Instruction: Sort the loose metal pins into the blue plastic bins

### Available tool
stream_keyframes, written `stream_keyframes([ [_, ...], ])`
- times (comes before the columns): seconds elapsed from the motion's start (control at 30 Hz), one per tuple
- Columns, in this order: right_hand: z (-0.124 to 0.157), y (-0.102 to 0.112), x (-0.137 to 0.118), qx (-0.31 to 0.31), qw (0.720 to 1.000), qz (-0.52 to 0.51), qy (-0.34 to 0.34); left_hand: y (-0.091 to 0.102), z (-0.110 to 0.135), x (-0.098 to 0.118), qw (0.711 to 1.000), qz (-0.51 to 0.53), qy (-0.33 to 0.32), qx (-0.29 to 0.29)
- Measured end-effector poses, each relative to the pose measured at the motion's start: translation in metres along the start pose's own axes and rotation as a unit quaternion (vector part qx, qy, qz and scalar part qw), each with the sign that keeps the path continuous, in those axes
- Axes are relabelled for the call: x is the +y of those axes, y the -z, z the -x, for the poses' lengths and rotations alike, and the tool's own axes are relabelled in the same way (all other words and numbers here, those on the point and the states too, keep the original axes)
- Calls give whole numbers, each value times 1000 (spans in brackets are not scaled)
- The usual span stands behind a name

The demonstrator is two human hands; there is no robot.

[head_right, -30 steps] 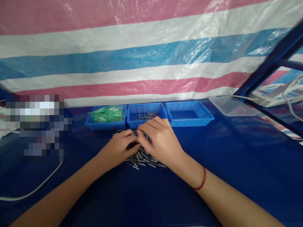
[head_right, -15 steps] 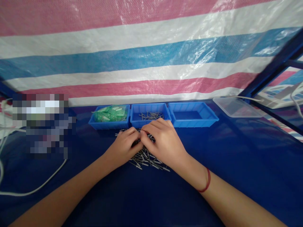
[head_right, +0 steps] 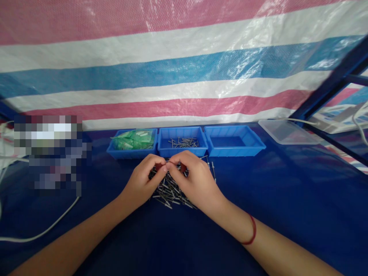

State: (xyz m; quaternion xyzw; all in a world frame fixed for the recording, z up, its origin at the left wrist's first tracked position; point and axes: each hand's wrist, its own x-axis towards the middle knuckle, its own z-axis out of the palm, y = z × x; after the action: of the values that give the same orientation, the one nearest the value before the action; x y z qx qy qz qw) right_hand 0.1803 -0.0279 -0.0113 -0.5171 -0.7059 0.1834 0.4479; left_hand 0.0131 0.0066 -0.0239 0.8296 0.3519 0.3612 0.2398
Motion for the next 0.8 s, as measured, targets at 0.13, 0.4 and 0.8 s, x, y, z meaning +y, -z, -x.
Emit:
stream_keyframes([
  [0.13, -1, 3, -1, 4, 998, 8, 60, 0, 0, 0, 1000, 0, -4, -9],
  [0.4, 0, 1, 0, 22, 996, 8, 86, 0, 0, 2, 1000, 13, -4, 1],
  [0.8, -4, 3, 4, 8, 997, 9, 80, 11, -4, 3, 1000, -14, -2, 28],
])
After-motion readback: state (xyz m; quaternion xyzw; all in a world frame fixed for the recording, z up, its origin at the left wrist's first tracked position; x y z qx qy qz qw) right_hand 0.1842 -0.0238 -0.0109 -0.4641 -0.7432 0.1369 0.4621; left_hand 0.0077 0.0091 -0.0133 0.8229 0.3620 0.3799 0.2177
